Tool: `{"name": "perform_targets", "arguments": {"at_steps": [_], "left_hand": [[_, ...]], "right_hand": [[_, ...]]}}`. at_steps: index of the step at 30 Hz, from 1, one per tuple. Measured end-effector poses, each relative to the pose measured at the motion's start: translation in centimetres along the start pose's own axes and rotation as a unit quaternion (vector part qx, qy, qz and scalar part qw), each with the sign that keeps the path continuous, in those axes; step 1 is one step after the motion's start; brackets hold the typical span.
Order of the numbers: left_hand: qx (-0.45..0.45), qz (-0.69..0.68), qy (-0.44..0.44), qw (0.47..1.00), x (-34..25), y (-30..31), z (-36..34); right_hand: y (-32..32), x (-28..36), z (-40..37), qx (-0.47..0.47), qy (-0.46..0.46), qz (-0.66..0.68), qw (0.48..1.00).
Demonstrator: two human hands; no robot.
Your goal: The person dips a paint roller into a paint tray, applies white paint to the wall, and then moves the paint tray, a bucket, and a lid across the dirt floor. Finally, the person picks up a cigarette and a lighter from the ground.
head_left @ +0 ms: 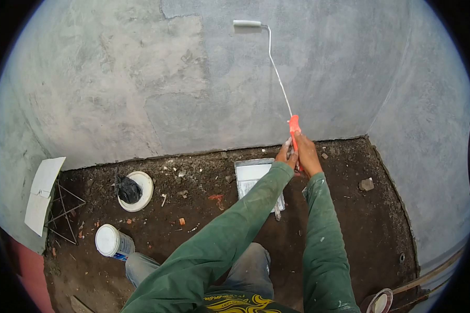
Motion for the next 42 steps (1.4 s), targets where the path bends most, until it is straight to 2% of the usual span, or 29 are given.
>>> {"name": "perform_targets", "arguments": {"at_steps": [2, 5, 6, 11, 13, 18, 22, 27, 29, 31, 32, 34, 36, 37, 38, 39, 40, 41, 42], "left_hand": [[0.003, -0.027, 0.046, 0.999, 1.5, 0.0, -0.8], [0.004, -0.028, 0.065, 0.998, 4.5, 0.4, -1.2], [-0.001, -0.04, 0.103, 0.994, 5.6, 0.5, -1.3], [0.009, -0.057, 0.102, 0.993, 10.2, 0.9, -2.1], [0.01, -0.062, 0.122, 0.991, 11.6, 1.0, -2.7], [0.0, -0.074, 0.173, 0.982, 15.2, 1.1, -3.9], [-0.026, -0.101, 0.23, 0.968, 17.9, 1.1, -4.4], [-0.023, -0.086, 0.209, 0.974, 21.1, 1.7, -5.5], [-0.033, -0.08, 0.209, 0.974, 21.9, 2.2, -6.6], [-0.018, 0.023, 0.213, 0.977, 22.9, 3.0, -8.3], [-0.022, 0.015, 0.222, 0.975, 23.8, 3.6, -9.6], [0.101, -0.028, 0.242, 0.965, 24.3, 4.1, -12.6], [0.12, -0.054, 0.268, 0.954, 23.8, 6.0, -15.5], [0.151, -0.216, 0.377, 0.888, 23.8, 9.5, -16.1], [0.118, -0.172, 0.327, 0.922, 24.0, 11.3, -17.1], [0.063, -0.153, 0.328, 0.93, 22.6, 12.4, -17.7], [0.021, -0.186, 0.351, 0.917, 22.1, 14.4, -17.8], [-0.014, -0.239, 0.34, 0.909, 24.4, 17.2, -17.5], [-0.045, -0.225, 0.306, 0.924, 24.4, 19.0, -18.2]], "right_hand": [[0.0, -2.1, -1.0, 0.009, 0.001, -0.003, 1.0], [0.1, -4.6, -2.8, -0.001, -0.003, -0.031, 1.0], [0.2, -5.2, -3.4, 0.005, -0.017, -0.036, 0.999], [0.3, -8.6, -6.2, -0.001, -0.046, -0.035, 0.998], [0.3, -8.7, -7.4, 0.028, -0.055, -0.06, 0.996], [0.2, -11.6, -10.2, 0.025, -0.121, -0.029, 0.992], [0.3, -13.4, -12.0, 0.031, -0.126, -0.055, 0.99], [0.0, -15.8, -14.1, 0.02, -0.072, -0.077, 0.994], [-0.3, -16.1, -15.6, 0.04, -0.147, -0.05, 0.987], [-0.5, -15.7, -17.8, 0.039, -0.186, -0.019, 0.982], [-0.5, -15.5, -19.6, 0.034, -0.224, 0.01, 0.974], [0.0, -12.8, -22.6, 0.036, -0.267, -0.001, 0.963], [0.9, -11.5, -26.2, 0.038, -0.312, -0.014, 0.949], [2.3, -10.9, -29.5, 0.022, -0.318, -0.088, 0.944], [3.6, -10.2, -30.9, 0.002, -0.309, -0.156, 0.938], [4.3, -9.4, -31.9, 0.006, -0.319, -0.165, 0.933], [5.0, -8.4, -32.8, 0.019, -0.307, -0.21, 0.928], [5.7, -7.6, -33.4, 0.032, -0.294, -0.253, 0.921], [7.0, -9.0, -34.8, 0.054, -0.25, -0.31, 0.916]]}}
Point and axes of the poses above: each hand's wrist, its own z-axis towards the middle knuckle, its own y-axis out of the back of the hand, x = y × z, the point moved 3 cm from there along z, towards the middle knuckle, and after that the axes turned 10 degrees about y, right-handed, at the moved point
